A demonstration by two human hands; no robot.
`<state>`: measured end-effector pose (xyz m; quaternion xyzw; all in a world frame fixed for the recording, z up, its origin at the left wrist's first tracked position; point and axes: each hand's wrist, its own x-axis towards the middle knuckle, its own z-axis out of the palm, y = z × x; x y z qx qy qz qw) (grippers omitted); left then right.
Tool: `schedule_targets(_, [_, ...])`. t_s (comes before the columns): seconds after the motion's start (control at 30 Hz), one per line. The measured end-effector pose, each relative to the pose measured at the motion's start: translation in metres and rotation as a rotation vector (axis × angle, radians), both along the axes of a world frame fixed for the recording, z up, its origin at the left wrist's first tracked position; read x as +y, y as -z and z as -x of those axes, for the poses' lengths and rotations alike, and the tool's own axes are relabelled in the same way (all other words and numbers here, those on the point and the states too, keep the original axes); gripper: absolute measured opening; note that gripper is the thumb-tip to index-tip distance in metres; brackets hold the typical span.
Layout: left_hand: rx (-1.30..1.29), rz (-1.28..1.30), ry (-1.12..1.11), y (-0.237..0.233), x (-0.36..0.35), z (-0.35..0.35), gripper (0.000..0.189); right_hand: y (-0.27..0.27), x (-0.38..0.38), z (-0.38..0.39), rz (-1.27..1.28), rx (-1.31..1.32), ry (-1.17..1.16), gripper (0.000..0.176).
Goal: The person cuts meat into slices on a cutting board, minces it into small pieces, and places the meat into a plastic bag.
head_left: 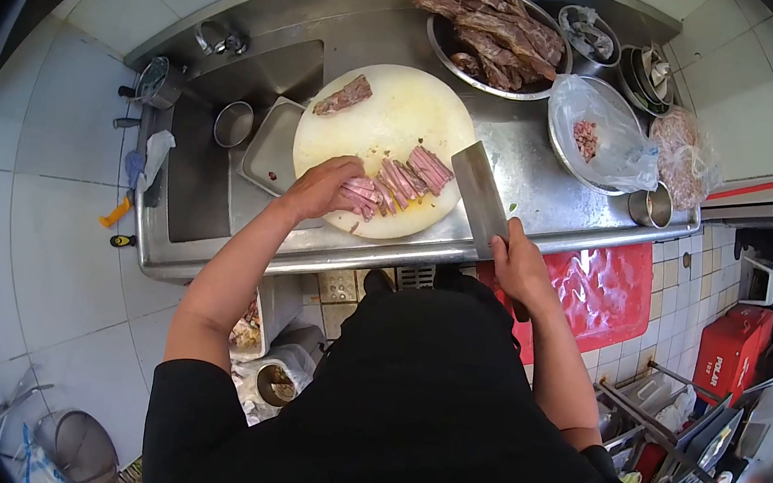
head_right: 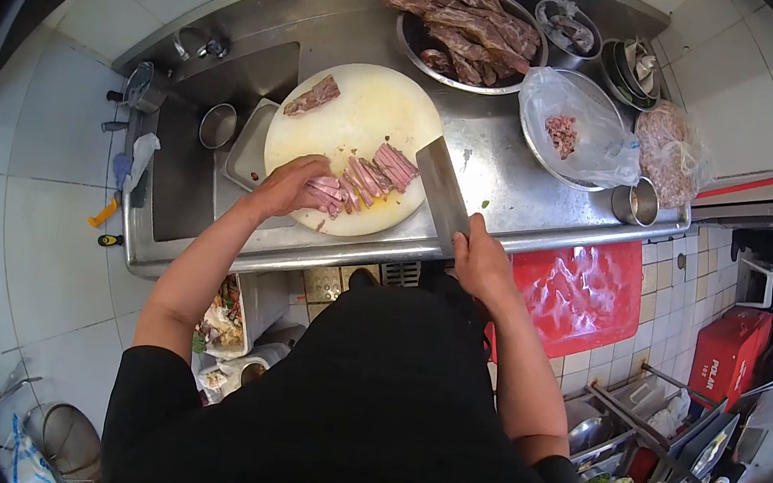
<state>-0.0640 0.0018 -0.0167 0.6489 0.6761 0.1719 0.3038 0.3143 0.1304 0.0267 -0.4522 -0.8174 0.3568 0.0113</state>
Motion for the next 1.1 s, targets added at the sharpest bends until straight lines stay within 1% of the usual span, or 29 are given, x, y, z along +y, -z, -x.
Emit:
schedule_targets(0.07, [0.111,0.09,0.003,-0.015,0.009,-0.002,0.052,-0.003,0.0,-0.007,0.008,0.016,0.047,0.026])
schedule_targets(0.1, [0.116,0.095,0.017,-0.014,0.009,-0.002,0.052,-0.006,-0.001,-0.011,0.014,0.02,0.061,0.026])
schedule_targets(0.17, [0.101,0.074,0.029,-0.009,0.005,0.001,0.038,-0.013,-0.003,-0.017,0.008,0.014,0.094,0.027])
schedule_targets(0.2, [0.103,0.078,0.04,-0.006,0.001,0.001,0.038,-0.013,-0.004,-0.02,0.012,0.016,0.105,0.027])
schedule_targets(0.27, [0.117,-0.033,0.124,-0.002,-0.006,0.001,0.03,-0.013,-0.005,-0.027,0.02,0.011,0.131,0.027])
schedule_targets(0.3, [0.12,-0.044,0.12,-0.002,-0.006,0.0,0.027,-0.012,-0.006,-0.03,0.023,0.012,0.139,0.027])
schedule_targets(0.33, [0.122,-0.041,0.125,-0.002,-0.003,0.0,0.027,-0.009,-0.007,-0.031,0.016,0.025,0.142,0.027])
schedule_targets(0.4, [0.177,-0.026,0.244,-0.001,0.007,-0.001,0.023,-0.003,-0.009,-0.032,0.009,0.039,0.145,0.028])
schedule_targets(0.43, [0.177,-0.028,0.245,-0.001,0.012,-0.003,0.023,0.0,-0.009,-0.031,0.019,0.036,0.135,0.028])
schedule_targets(0.5, [0.234,-0.072,0.352,0.002,0.022,-0.007,0.019,0.0,-0.009,-0.029,0.027,0.032,0.126,0.029])
schedule_targets(0.53, [0.235,-0.074,0.355,0.005,0.026,-0.008,0.019,-0.001,-0.009,-0.026,0.042,0.023,0.115,0.029])
schedule_targets(0.6, [0.26,-0.095,0.446,0.007,0.036,-0.014,0.025,-0.004,-0.009,-0.021,0.059,0.015,0.107,0.029])
schedule_targets(0.63, [0.262,-0.097,0.447,0.005,0.043,-0.017,0.025,-0.006,-0.009,-0.018,0.072,0.021,0.106,0.03])
schedule_targets(0.7, [0.362,-0.097,0.522,-0.005,0.057,-0.022,0.051,-0.008,-0.006,-0.015,0.083,0.029,0.109,0.03])
schedule_targets(0.73, [0.364,-0.1,0.528,-0.011,0.065,-0.023,0.051,-0.008,-0.005,-0.015,0.081,0.036,0.106,0.03])
schedule_targets(0.8, [0.374,-0.162,0.563,-0.027,0.081,-0.026,0.084,-0.008,-0.005,-0.015,0.082,0.041,0.107,0.03])
schedule_targets(0.83, [0.432,-0.096,0.648,-0.039,0.092,-0.03,0.108,-0.007,-0.003,-0.015,0.083,0.048,0.108,0.03])
schedule_targets(0.87, [0.43,-0.099,0.649,-0.039,0.104,-0.037,0.108,-0.007,-0.002,-0.016,0.084,0.054,0.109,0.029])
schedule_targets(0.93, [0.482,-0.016,0.858,-0.037,0.124,-0.046,0.118,-0.008,-0.001,-0.015,0.09,0.064,0.121,0.029])
schedule_targets(1.07, [0.396,0.029,0.854,-0.023,0.123,-0.055,0.113,-0.01,-0.002,-0.019,0.144,0.081,0.178,0.029])
schedule_targets(1.1, [0.355,-0.003,0.767,-0.018,0.117,-0.053,0.106,-0.006,-0.002,-0.019,0.151,0.087,0.181,0.029])
